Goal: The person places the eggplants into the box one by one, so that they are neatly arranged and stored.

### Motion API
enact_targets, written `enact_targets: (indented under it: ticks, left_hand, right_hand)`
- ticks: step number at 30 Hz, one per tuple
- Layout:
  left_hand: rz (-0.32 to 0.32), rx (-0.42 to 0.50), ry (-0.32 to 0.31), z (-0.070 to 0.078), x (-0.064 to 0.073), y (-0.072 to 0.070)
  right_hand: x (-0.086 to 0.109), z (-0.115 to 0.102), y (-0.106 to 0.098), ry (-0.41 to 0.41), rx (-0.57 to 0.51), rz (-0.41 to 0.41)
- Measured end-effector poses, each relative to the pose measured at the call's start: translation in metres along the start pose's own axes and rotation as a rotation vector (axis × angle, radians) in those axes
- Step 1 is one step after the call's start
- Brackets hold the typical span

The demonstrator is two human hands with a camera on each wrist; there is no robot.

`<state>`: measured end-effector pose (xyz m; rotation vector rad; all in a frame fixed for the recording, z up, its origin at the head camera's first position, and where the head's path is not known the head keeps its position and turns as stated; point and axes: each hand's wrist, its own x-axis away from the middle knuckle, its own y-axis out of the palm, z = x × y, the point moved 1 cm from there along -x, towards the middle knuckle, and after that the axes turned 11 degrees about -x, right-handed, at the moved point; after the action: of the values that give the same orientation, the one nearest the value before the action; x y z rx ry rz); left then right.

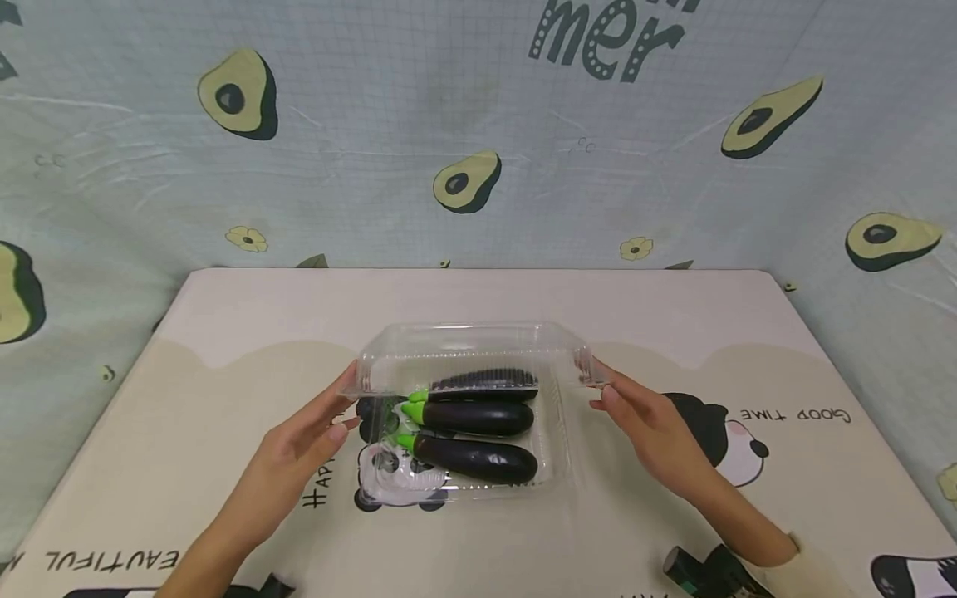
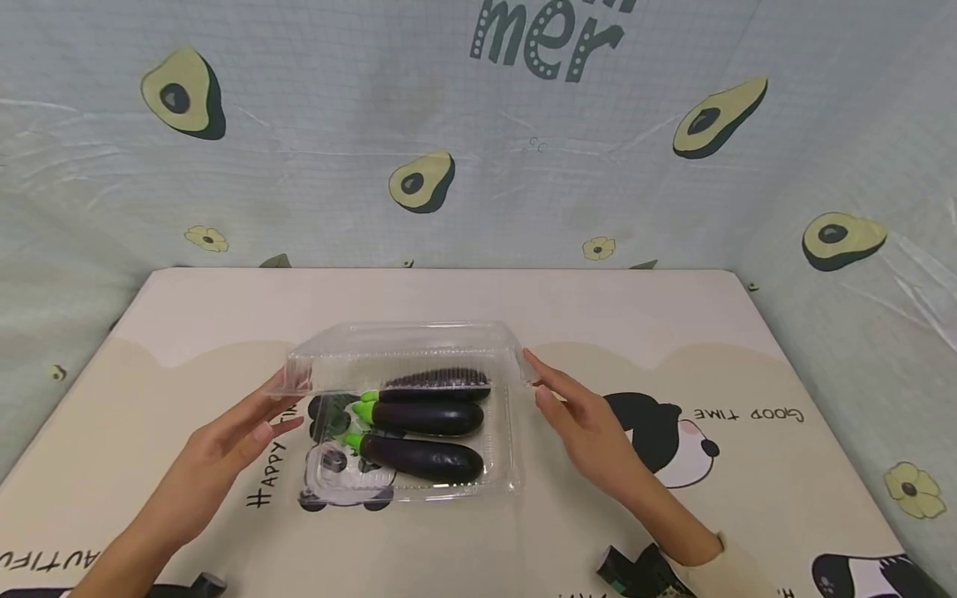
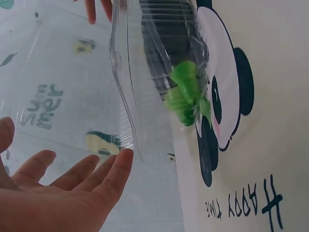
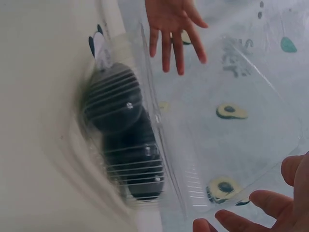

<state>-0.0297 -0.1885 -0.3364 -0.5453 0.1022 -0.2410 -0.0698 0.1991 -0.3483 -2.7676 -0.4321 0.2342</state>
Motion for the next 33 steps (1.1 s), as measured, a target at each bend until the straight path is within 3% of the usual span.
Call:
enact_targets:
  ticks: [14,18,22,29,33]
  left_hand:
    - [-0.093,0.141,-0.151,-0.005,0.022,0.017]
    - [-0.159,0.166,-0.121,-0.007,0.026,0.020]
    - [-0.179,0.189,-0.059,-0.013,0.028,0.024]
    - [-0.194,0.228,-0.085,-0.019,0.031,0.031]
    - [-0.222,0.280,-0.043,-0.022,0.031,0.035]
  right_hand:
    - [0.022,0.010,0.020,-0.033,-0.073,-0.060]
    - [0.025,0.012,0.023,-0.046,-0.118,-0.094]
    - [0.028,0.015,0.024,-0.056,-0.171,-0.121]
    - [0.032,0.019,0.025,-0.002,-0.201,-0.159]
    - [0.034,0.023,0.026,0.023,-0.261,-0.195]
